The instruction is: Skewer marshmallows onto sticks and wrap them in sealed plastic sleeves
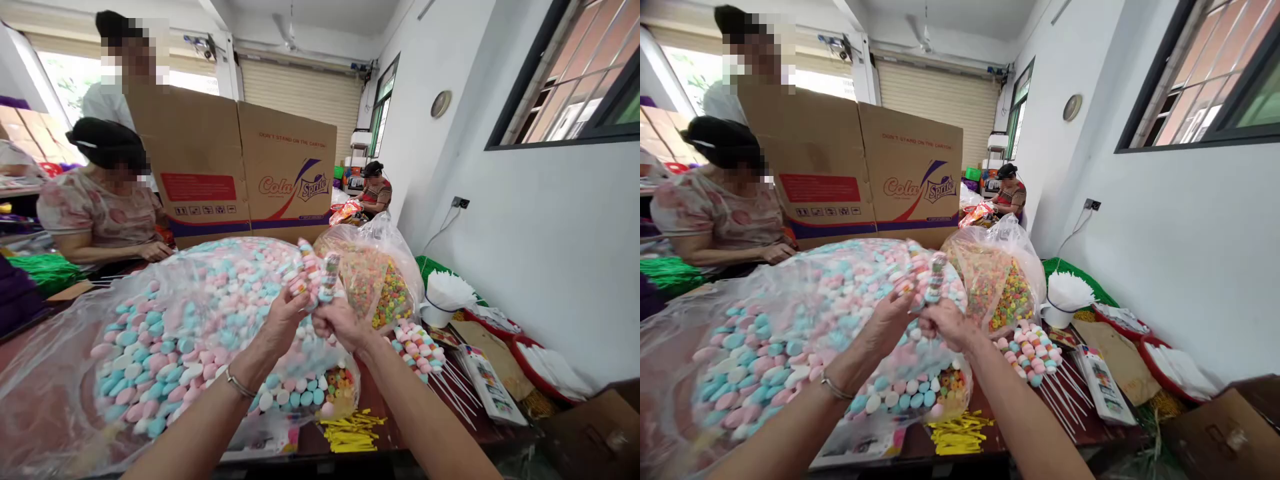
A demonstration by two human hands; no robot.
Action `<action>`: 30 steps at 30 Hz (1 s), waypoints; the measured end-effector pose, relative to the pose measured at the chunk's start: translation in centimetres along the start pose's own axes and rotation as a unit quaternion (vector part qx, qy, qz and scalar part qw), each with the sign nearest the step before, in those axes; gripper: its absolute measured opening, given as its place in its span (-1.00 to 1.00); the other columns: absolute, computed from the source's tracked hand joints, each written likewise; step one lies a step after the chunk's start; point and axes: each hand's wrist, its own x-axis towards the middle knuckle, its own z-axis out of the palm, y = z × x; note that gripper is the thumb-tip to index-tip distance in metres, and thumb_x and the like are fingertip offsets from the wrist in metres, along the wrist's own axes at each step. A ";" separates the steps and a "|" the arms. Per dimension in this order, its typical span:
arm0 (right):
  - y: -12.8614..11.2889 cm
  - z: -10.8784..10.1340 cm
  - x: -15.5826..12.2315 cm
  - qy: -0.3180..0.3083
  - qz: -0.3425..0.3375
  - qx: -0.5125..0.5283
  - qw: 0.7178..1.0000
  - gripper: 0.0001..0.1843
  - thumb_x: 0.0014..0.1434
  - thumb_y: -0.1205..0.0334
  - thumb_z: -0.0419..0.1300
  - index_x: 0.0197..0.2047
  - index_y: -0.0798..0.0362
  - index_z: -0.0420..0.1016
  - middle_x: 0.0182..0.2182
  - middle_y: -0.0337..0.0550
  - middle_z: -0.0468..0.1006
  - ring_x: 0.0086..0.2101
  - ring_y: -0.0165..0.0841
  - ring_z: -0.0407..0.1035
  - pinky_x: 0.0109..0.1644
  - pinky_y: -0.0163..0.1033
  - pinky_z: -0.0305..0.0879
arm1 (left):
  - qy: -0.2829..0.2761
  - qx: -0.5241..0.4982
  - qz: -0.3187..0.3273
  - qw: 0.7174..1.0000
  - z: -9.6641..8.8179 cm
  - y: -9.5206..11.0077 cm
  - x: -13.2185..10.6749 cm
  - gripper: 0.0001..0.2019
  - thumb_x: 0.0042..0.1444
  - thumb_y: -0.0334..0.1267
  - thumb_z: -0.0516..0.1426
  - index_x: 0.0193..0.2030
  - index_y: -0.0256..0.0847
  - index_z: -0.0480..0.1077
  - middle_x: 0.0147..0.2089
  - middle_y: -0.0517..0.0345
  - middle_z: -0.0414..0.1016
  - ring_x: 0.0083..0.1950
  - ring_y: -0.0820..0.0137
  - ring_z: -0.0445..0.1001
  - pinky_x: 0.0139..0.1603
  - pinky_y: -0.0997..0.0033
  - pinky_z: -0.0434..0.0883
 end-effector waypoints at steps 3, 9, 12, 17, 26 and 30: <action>0.5 1.1 -0.8 -0.007 -0.006 -0.021 1.000 -0.55 0.01 -0.15 0.25 -0.59 0.05 0.31 -0.68 -0.28 0.34 -0.65 -0.49 0.21 -0.57 -0.35 0.09 | -0.016 -0.036 -0.011 0.999 1.7 -0.7 0.7 -0.57 -0.29 -0.07 0.41 -0.43 -0.24 0.30 -0.55 0.23 0.42 -0.62 0.45 0.38 -0.63 0.49 0.32; 1.1 1.0 -1.4 0.085 -0.001 0.017 0.996 -0.52 -0.01 -0.22 0.24 -0.36 0.09 0.42 -0.54 -0.23 0.49 -0.63 -0.44 0.36 -0.52 -0.33 0.22 | 0.018 -0.049 0.034 0.998 2.8 -0.7 0.9 -0.62 -0.29 -0.11 0.38 -0.45 -0.24 0.31 -0.64 0.33 0.34 -0.74 0.55 0.22 -0.76 0.55 0.14; 1.1 0.8 -1.5 0.091 0.022 0.027 0.995 -0.60 -0.05 -0.11 0.25 -0.45 0.11 0.41 -0.54 -0.18 0.51 -0.61 -0.42 0.38 -0.50 -0.32 0.25 | 0.027 -0.032 0.062 0.997 3.0 -0.5 1.3 -0.64 -0.31 -0.18 0.39 -0.44 -0.26 0.34 -0.62 0.30 0.39 -0.66 0.53 0.32 -0.65 0.56 0.26; 1.2 0.3 -1.8 0.100 0.036 0.032 0.994 -0.75 -0.06 0.06 0.24 -0.47 0.10 0.42 -0.61 -0.19 0.49 -0.63 -0.43 0.33 -0.55 -0.34 0.17 | 0.011 0.001 0.056 0.998 2.9 -0.8 1.5 -0.71 -0.26 -0.26 0.38 -0.44 -0.27 0.38 -0.65 0.30 0.39 -0.73 0.52 0.27 -0.72 0.56 0.14; 1.8 -0.6 -2.2 0.033 0.040 0.093 0.994 -0.58 -0.09 -0.09 0.32 -0.46 0.15 0.43 -0.50 -0.07 0.56 -0.66 -0.42 0.33 -0.62 -0.28 0.29 | -0.027 0.007 0.036 0.999 3.0 -0.3 2.1 -0.70 -0.27 -0.22 0.33 -0.69 -0.28 0.29 -0.72 0.18 0.35 -0.71 0.50 0.26 -0.69 0.53 0.20; 2.2 -0.1 -2.1 0.036 0.028 0.111 0.993 -0.49 -0.15 -0.16 0.42 -0.46 0.13 0.42 -0.54 -0.16 0.50 -0.72 -0.48 0.24 -0.69 -0.30 0.23 | -0.005 -0.006 0.053 0.999 3.3 -0.6 2.8 -0.73 -0.29 -0.26 0.35 -0.57 -0.27 0.33 -0.72 0.30 0.31 -0.68 0.55 0.23 -0.62 0.57 0.22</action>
